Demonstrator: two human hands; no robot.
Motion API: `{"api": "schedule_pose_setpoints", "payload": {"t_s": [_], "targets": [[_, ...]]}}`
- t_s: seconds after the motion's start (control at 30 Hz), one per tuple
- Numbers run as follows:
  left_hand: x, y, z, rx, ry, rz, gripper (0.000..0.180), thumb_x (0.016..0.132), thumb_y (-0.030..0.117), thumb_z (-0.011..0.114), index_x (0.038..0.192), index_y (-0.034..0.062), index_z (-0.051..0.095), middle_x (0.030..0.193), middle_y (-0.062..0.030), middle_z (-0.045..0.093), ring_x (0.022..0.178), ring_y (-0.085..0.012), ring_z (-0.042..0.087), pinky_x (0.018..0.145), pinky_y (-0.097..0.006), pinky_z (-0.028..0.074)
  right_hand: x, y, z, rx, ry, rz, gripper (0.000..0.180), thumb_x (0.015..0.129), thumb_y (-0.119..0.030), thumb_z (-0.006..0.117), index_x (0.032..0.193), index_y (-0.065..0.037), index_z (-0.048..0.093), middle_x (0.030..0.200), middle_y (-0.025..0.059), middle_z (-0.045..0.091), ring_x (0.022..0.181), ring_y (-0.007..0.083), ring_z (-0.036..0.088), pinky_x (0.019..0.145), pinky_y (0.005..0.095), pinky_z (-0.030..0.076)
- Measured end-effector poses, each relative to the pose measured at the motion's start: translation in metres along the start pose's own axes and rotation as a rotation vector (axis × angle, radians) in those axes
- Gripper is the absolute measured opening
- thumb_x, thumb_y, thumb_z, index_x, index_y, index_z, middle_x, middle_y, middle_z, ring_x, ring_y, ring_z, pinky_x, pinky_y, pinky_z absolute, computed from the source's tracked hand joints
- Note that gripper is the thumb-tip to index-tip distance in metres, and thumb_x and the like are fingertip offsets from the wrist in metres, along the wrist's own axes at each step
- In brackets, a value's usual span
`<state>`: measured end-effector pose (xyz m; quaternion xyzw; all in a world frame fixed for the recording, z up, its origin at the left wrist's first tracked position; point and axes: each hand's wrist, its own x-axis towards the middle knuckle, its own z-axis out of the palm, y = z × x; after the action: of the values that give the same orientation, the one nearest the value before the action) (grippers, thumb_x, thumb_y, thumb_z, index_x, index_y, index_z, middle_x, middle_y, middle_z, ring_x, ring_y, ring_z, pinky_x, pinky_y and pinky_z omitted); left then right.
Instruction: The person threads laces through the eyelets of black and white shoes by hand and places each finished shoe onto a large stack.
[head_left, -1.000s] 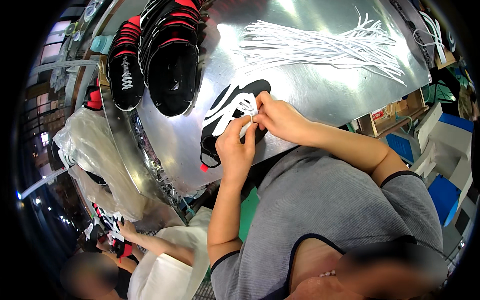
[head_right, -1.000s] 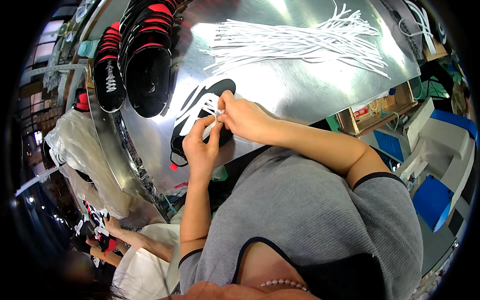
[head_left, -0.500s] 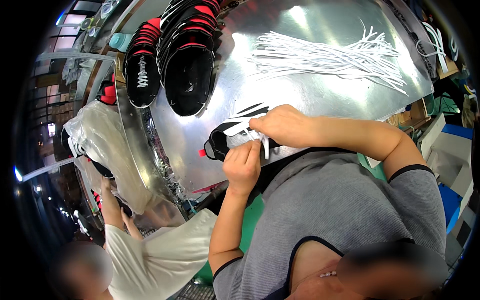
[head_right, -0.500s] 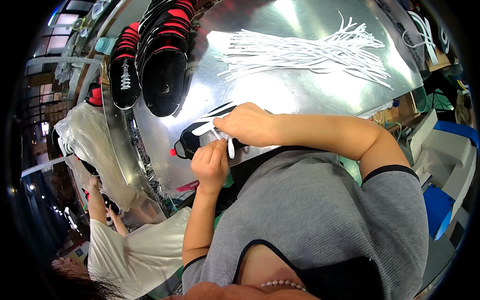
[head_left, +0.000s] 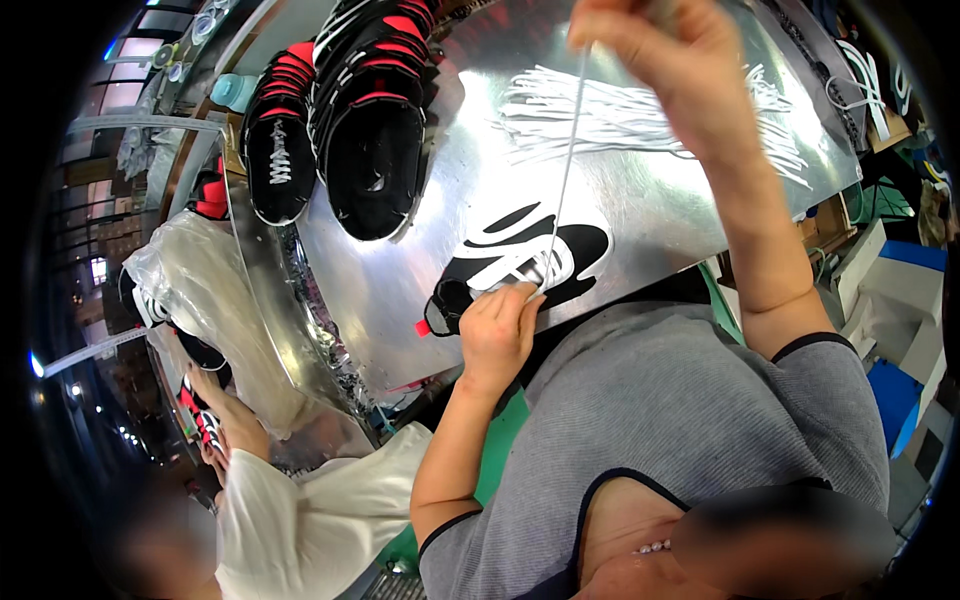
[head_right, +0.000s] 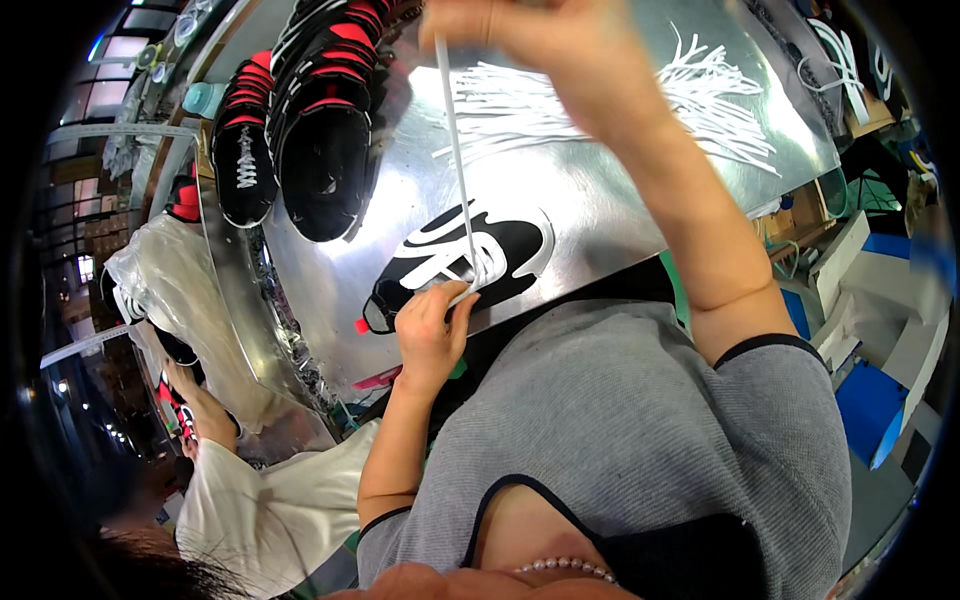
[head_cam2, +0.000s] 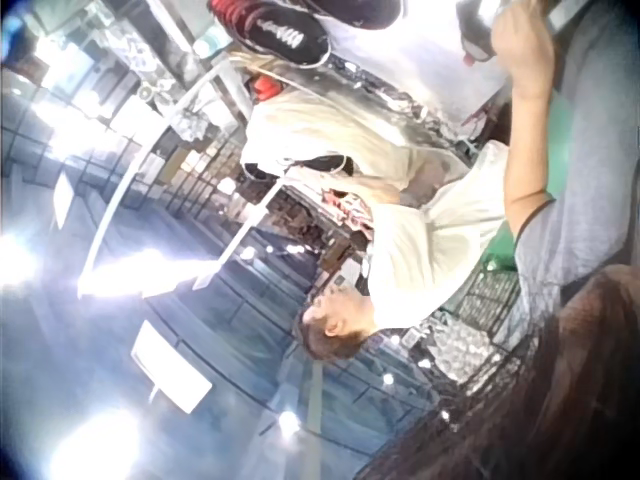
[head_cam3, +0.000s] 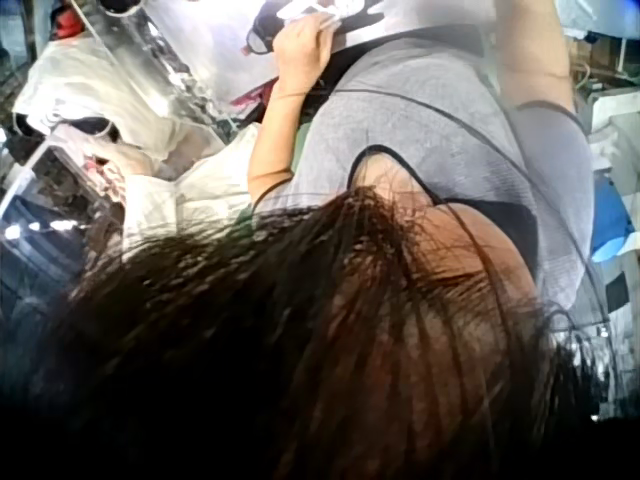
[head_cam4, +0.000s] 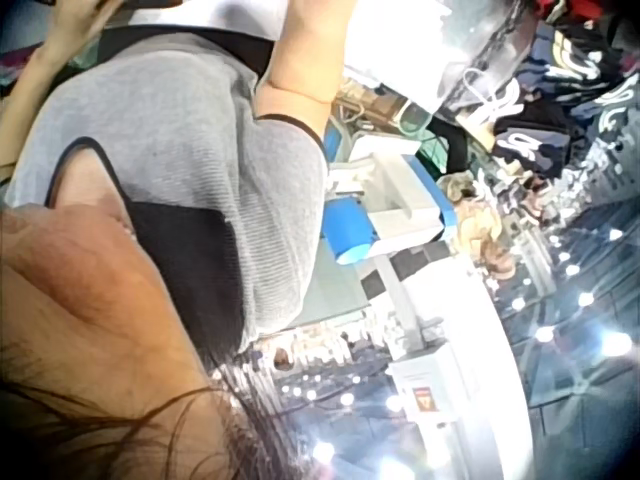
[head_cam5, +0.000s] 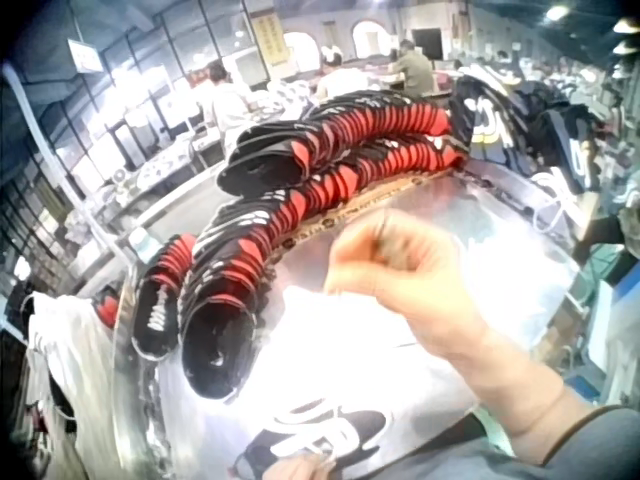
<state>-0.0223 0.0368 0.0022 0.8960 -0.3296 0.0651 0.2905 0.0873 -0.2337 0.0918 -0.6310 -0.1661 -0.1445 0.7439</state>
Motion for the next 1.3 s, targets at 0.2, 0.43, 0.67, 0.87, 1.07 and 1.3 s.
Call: {"api": "schedule_pose_setpoints", "payload": {"t_s": [0.2,0.43,0.67,0.87,1.07,1.3], "targets": [[0.015,0.009,-0.016,-0.381,-0.041,-0.586,0.057,0.094,0.016,0.065,0.139,0.0,0.034,0.091,-0.0179,0.071,0.081,-0.0309,0.071,0.074,-0.036,0.054,-0.086,0.078,0.053,0.126,-0.209,0.658,0.013,0.086,-0.007,0.071,0.096,-0.001,0.066,0.086,0.0014,0.067,0.081,0.0067,0.062,0.077,0.0234,0.05],[0.014,-0.007,-0.006,-0.392,0.101,-0.695,0.048,0.103,0.03,0.048,0.137,-0.0019,0.042,0.112,-0.0254,0.063,0.103,-0.0351,0.063,0.09,-0.04,0.047,-0.069,0.072,0.057,0.374,-0.536,0.833,0.012,0.086,-0.004,0.069,0.097,0.0,0.065,0.086,0.0029,0.067,0.079,0.006,0.061,0.074,0.0208,0.048],[0.017,-0.006,0.005,-0.243,0.195,-0.642,0.04,0.099,0.029,0.055,0.127,-0.0008,0.055,0.083,-0.0178,0.066,0.084,-0.0313,0.062,0.076,-0.042,0.046,-0.075,0.084,0.07,-0.037,-0.421,0.616,0.012,0.086,-0.007,0.069,0.097,-0.002,0.067,0.082,0.0016,0.066,0.074,0.0053,0.057,0.068,0.022,0.046],[0.021,-0.003,0.01,-0.187,0.26,-0.634,0.045,0.09,0.028,0.07,0.123,-0.0007,0.058,0.09,-0.0173,0.069,0.083,-0.0276,0.064,0.075,-0.037,0.049,-0.088,0.087,0.078,-0.147,-0.307,0.563,0.015,0.086,-0.015,0.07,0.095,-0.003,0.068,0.074,0.0024,0.067,0.064,0.0072,0.057,0.06,0.0268,0.047],[0.017,-0.003,0.016,-0.415,0.344,-0.696,0.047,0.083,0.019,0.077,0.121,-0.0011,0.06,0.098,-0.0167,0.069,0.088,-0.0258,0.066,0.079,-0.035,0.05,-0.095,0.069,0.064,-0.322,-0.331,0.368,0.019,0.09,-0.018,0.066,0.102,-0.004,0.06,0.082,0.0096,0.067,0.068,0.0237,0.064,0.062,0.0333,0.049],[0.016,-0.006,0.017,-0.387,0.358,-0.646,0.046,0.08,0.011,0.078,0.121,-0.0019,0.059,0.102,-0.0174,0.069,0.091,-0.0263,0.067,0.082,-0.035,0.051,-0.102,0.056,0.05,-0.54,-0.479,0.243,0.013,0.09,-0.016,0.063,0.094,-0.005,0.057,0.083,0.0094,0.065,0.074,0.0277,0.066,0.064,0.0381,0.05]]}}
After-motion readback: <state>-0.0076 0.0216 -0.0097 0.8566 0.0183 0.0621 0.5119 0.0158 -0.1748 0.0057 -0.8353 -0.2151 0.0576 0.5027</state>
